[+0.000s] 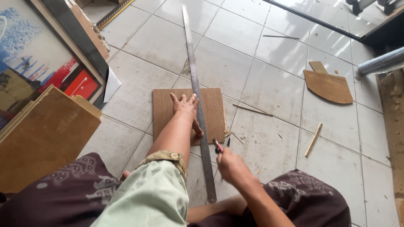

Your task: Measuring and cutting thin wood sheets using a metal ruler and a utility knife.

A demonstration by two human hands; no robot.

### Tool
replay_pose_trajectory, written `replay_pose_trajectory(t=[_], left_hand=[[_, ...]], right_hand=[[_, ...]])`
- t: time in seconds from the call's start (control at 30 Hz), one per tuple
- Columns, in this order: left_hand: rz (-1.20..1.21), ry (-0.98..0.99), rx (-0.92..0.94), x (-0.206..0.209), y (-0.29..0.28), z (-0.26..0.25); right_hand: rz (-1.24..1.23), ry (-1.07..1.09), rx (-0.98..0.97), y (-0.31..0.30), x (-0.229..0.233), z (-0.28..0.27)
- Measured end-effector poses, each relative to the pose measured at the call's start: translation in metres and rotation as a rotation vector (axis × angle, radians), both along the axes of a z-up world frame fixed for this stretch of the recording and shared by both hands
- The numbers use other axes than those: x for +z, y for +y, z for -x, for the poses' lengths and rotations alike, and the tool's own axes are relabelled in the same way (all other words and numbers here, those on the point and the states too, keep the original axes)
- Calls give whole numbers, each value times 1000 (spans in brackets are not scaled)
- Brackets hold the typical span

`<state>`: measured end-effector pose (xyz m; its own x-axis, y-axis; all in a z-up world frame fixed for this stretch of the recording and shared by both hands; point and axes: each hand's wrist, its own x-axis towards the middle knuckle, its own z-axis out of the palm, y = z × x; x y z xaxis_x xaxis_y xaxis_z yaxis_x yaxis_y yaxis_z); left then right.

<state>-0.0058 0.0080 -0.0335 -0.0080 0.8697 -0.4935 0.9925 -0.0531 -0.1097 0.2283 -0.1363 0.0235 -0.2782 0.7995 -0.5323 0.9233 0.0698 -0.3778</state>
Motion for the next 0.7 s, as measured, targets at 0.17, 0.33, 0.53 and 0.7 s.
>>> replay_pose_trajectory(t=[0.17, 0.33, 0.53, 0.7], left_hand=[[81, -45, 63, 43, -15, -4], [71, -96, 67, 23, -10, -1], [75, -141, 76, 28, -14, 1], [34, -118, 63, 32, -18, 2]], right_hand=[[-101, 228, -265, 76, 23, 52], [-76, 372, -359, 168, -31, 92], [-166, 33, -236, 226, -102, 115], [-23, 25, -278, 216, -72, 134]])
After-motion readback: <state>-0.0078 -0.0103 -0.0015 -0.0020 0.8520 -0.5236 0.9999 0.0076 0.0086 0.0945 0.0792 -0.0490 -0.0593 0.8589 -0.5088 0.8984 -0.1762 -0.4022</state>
